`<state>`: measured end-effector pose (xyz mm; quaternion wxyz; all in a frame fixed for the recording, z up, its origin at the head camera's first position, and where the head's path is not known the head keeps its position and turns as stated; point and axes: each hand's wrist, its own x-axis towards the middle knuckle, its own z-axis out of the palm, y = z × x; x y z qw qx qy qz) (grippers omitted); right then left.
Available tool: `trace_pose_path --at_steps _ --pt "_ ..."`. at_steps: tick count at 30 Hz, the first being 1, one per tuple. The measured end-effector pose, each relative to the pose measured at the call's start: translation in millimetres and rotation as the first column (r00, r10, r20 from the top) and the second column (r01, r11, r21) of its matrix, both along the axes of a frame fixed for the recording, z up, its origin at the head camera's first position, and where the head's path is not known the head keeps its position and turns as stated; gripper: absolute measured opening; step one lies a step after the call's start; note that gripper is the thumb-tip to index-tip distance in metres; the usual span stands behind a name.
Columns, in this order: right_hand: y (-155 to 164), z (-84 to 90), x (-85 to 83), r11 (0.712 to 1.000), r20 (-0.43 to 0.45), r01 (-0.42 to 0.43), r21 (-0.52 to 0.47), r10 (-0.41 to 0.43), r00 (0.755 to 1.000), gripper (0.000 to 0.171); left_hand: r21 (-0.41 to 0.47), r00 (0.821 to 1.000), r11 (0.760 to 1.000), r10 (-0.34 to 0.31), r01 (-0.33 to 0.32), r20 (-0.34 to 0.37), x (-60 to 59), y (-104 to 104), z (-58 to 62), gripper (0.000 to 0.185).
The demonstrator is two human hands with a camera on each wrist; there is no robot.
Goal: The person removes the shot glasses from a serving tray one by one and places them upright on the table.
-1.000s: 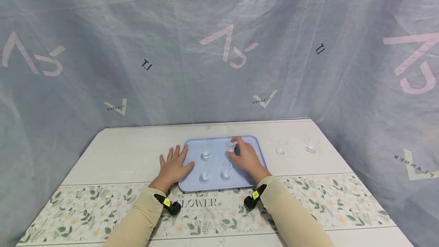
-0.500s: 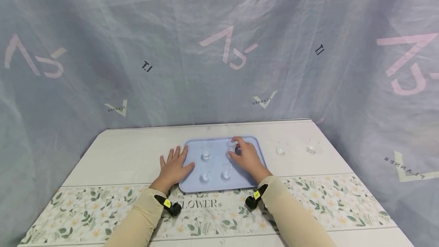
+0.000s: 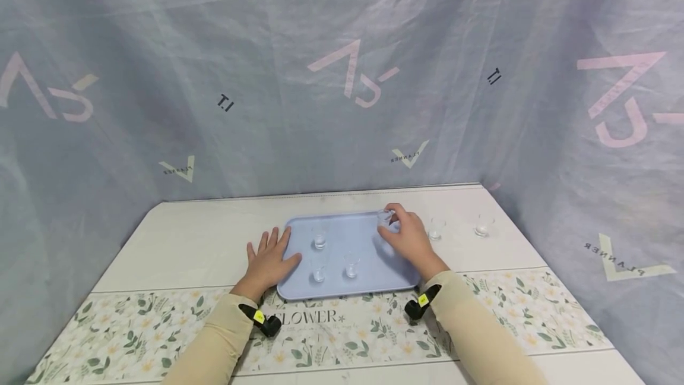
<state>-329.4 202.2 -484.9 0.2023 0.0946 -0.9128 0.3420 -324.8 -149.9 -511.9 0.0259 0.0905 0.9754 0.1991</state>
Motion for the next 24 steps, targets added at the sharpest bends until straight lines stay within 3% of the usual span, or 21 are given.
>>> trace_pose_path --at_steps 8,17,24 --pt "28.8 2.8 17.3 0.998 0.039 0.065 0.0 -0.065 0.997 0.043 0.0 1.0 1.0 0.001 -0.001 0.0 -0.7 0.3 -0.1 0.083" --pt "52.9 4.0 34.6 0.999 -0.058 0.029 -0.014 -0.029 0.998 0.044 -0.001 1.0 1.0 -0.004 0.004 -0.005 0.8 0.8 1.9 0.082" --pt "75.3 -2.0 50.4 0.998 -0.047 0.068 -0.007 -0.068 0.997 0.044 0.001 1.0 1.0 -0.003 0.003 -0.002 -0.1 0.1 -0.5 0.082"
